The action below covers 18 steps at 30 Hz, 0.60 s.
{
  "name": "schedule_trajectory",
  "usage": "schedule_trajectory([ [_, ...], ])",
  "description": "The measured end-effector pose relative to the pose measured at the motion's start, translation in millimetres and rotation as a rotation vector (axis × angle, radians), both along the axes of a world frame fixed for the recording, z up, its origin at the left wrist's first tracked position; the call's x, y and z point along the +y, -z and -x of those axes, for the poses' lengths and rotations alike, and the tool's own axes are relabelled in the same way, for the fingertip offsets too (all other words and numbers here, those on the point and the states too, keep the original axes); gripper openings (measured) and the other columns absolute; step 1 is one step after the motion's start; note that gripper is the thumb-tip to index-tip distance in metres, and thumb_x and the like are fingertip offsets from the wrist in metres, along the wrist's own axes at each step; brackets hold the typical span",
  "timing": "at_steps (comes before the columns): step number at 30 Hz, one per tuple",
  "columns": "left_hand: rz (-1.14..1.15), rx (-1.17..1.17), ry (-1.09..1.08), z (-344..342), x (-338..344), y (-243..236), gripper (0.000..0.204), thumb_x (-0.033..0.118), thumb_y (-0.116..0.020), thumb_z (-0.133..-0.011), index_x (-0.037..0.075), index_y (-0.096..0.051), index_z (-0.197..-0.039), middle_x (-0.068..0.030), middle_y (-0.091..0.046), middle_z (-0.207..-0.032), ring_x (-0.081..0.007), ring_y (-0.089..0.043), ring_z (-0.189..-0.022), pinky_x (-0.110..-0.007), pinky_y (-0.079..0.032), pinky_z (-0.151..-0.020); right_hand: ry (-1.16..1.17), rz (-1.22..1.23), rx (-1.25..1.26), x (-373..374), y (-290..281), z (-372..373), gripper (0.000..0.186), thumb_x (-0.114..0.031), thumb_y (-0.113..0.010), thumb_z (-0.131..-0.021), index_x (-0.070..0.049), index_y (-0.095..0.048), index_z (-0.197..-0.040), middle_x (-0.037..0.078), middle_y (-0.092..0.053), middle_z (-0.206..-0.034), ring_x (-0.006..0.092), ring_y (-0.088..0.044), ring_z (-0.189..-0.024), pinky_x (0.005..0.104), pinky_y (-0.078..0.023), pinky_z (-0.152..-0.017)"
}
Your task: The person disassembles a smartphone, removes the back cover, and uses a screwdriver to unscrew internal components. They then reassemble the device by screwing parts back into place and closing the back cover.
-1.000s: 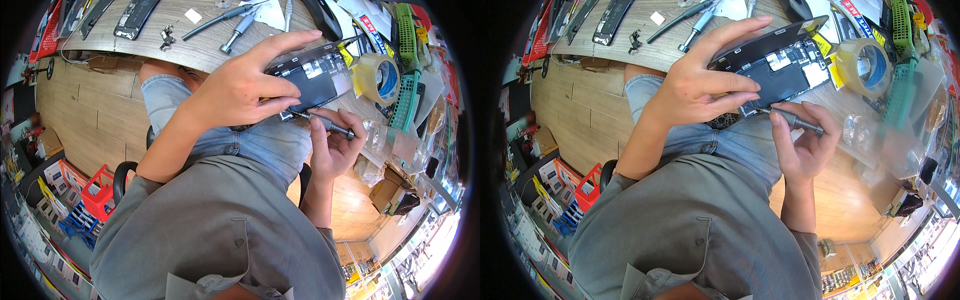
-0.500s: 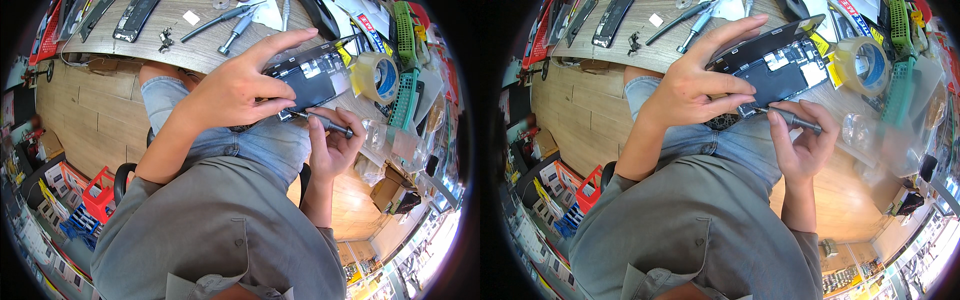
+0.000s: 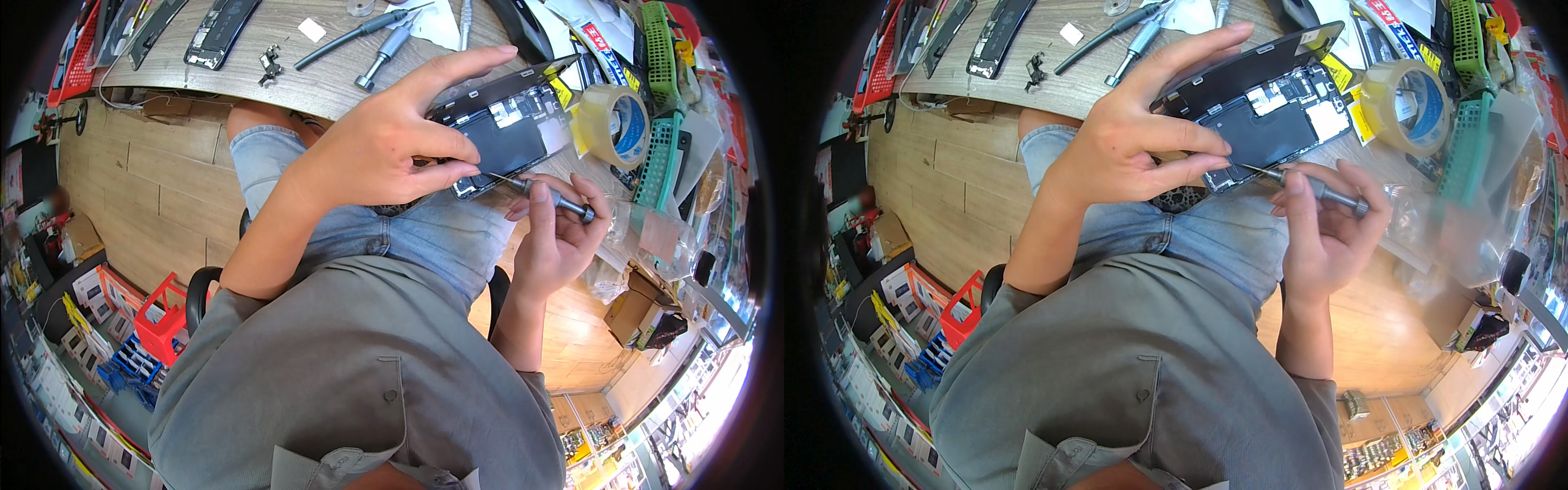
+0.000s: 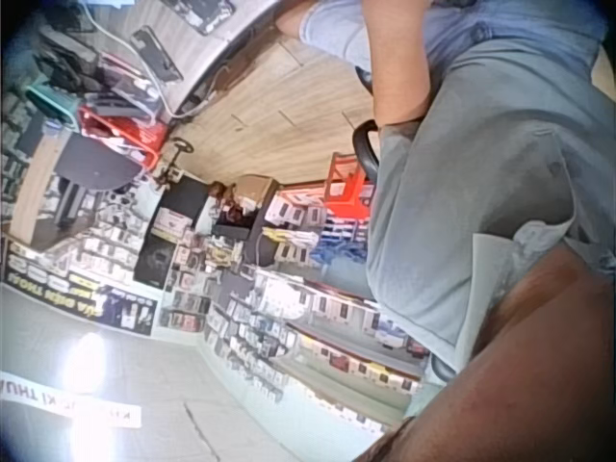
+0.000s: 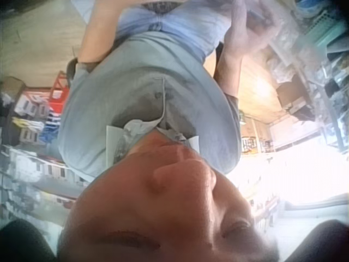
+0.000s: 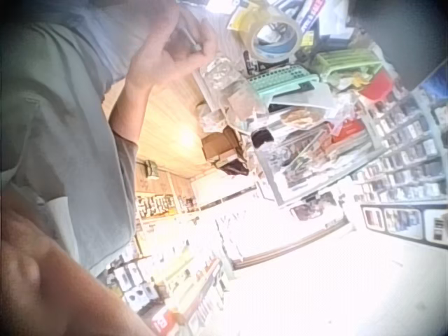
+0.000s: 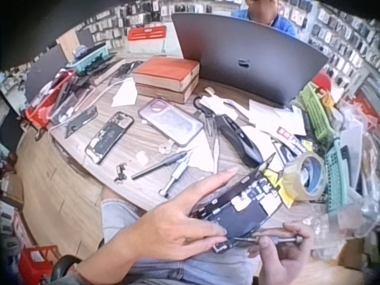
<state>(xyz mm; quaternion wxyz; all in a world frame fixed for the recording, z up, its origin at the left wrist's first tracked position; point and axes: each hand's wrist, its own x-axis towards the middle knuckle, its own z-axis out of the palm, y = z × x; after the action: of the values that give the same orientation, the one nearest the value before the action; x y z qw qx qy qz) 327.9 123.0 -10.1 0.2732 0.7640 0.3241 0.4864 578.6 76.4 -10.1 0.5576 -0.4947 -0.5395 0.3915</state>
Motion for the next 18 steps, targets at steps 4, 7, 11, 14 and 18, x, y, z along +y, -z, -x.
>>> schedule_trajectory([
  [4, 0.025, 0.004, 0.014, 0.9, -1.0, -1.0, 0.019, 0.005, -0.095, -0.078, 0.004, -0.089, -0.096, -0.0290, -0.051, -0.174, -0.0454, -0.061, -0.153, -0.051, -0.050, -0.127, 0.091, 0.097, 0.095, 7.1, -9.6, -0.5, 0.042, -0.001, -0.076, -0.109, 0.003, -0.051, -0.143, 0.022, -0.080, -0.102, 0.0241, -0.075, -0.070, 0.0374, -0.063, -0.062],
  [7, 0.048, 0.010, 0.033, 2.2, -1.2, -1.2, 0.019, 0.006, -0.095, -0.078, 0.004, -0.089, -0.096, -0.0288, -0.051, -0.175, -0.0457, -0.057, -0.157, -0.051, -0.047, -0.129, 0.110, 0.150, 0.171, 11.5, -15.3, -0.8, 0.046, -0.002, -0.080, -0.106, 0.003, -0.051, -0.142, 0.021, -0.078, -0.098, 0.0243, -0.076, -0.071, 0.0368, -0.063, -0.064],
  [11, 0.056, 0.028, 0.053, 3.1, -2.1, -0.6, 0.019, 0.007, -0.095, -0.078, 0.004, -0.089, -0.096, -0.0288, -0.050, -0.176, -0.0459, -0.054, -0.160, -0.050, -0.044, -0.130, 0.120, 0.146, 0.173, 15.7, -18.4, 1.0, 0.045, -0.003, -0.079, -0.107, 0.003, -0.052, -0.142, 0.021, -0.077, -0.097, 0.0239, -0.075, -0.071, 0.0367, -0.063, -0.065],
  [14, 0.057, 0.032, 0.069, 4.2, -1.6, -1.9, 0.019, 0.007, -0.095, -0.078, 0.004, -0.089, -0.096, -0.0292, -0.049, -0.176, -0.0456, -0.054, -0.160, -0.049, -0.045, -0.130, 0.136, 0.103, 0.154, 21.0, -16.3, 1.2, 0.044, -0.002, -0.079, -0.107, 0.004, -0.052, -0.141, 0.021, -0.078, -0.098, 0.0230, -0.075, -0.072, 0.0355, -0.063, -0.066],
  [18, 0.072, 0.055, 0.099, 7.2, -1.1, -3.3, 0.019, 0.007, -0.094, -0.078, 0.005, -0.090, -0.097, -0.0285, -0.049, -0.177, -0.0446, -0.054, -0.160, -0.048, -0.046, -0.128, 0.200, 0.008, 0.016, 33.7, -15.0, 8.9, 0.043, 0.002, -0.080, -0.106, 0.005, -0.054, -0.139, 0.021, -0.077, -0.098, 0.0216, -0.076, -0.073, 0.0326, -0.062, -0.065],
])
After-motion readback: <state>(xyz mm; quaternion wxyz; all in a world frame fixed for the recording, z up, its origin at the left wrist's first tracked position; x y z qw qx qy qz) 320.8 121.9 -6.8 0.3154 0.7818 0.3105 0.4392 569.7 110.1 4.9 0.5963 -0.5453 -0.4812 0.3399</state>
